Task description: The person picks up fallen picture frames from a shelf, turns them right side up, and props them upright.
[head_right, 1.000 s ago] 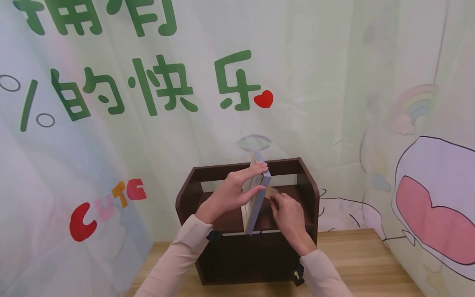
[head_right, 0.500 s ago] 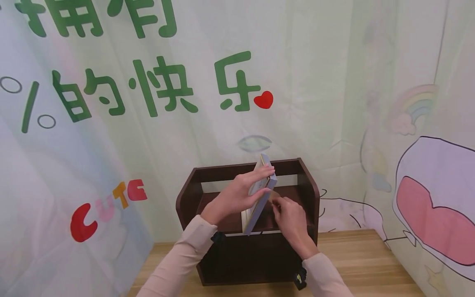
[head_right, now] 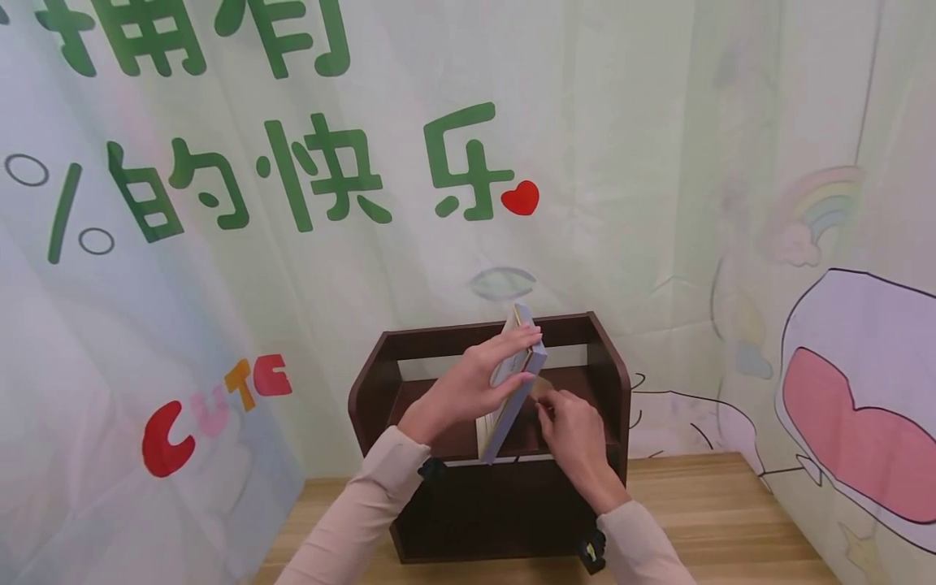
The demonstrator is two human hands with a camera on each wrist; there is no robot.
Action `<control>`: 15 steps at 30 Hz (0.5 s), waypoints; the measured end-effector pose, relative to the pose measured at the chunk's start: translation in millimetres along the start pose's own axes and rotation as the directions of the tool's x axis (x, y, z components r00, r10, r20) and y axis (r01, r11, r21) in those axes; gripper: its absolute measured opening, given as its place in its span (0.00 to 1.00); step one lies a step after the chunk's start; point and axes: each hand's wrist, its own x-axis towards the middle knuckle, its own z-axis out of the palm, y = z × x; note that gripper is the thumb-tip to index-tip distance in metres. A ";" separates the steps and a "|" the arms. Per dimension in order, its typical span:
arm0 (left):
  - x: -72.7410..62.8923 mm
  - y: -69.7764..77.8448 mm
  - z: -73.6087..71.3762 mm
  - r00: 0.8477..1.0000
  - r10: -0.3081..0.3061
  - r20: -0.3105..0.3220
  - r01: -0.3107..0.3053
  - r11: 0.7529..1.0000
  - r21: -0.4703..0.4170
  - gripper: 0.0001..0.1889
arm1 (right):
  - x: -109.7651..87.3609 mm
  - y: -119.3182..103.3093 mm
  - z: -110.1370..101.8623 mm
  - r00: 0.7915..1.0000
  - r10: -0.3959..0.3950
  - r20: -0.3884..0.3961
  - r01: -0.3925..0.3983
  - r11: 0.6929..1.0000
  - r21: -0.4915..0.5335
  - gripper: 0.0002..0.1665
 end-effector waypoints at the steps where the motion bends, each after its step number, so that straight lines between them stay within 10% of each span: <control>1: -0.7 0.0 0.4 1.000 -0.012 -0.002 0.012 1.000 0.007 0.33 | -0.2 -0.6 -1.4 1.000 -0.001 -0.003 0.001 1.000 0.003 0.05; 15: -14.8 -34.4 6.0 0.951 -0.284 -0.120 0.269 0.955 -0.125 0.25 | -0.4 -26.8 -37.9 0.994 -0.030 -0.108 0.043 0.991 0.124 0.05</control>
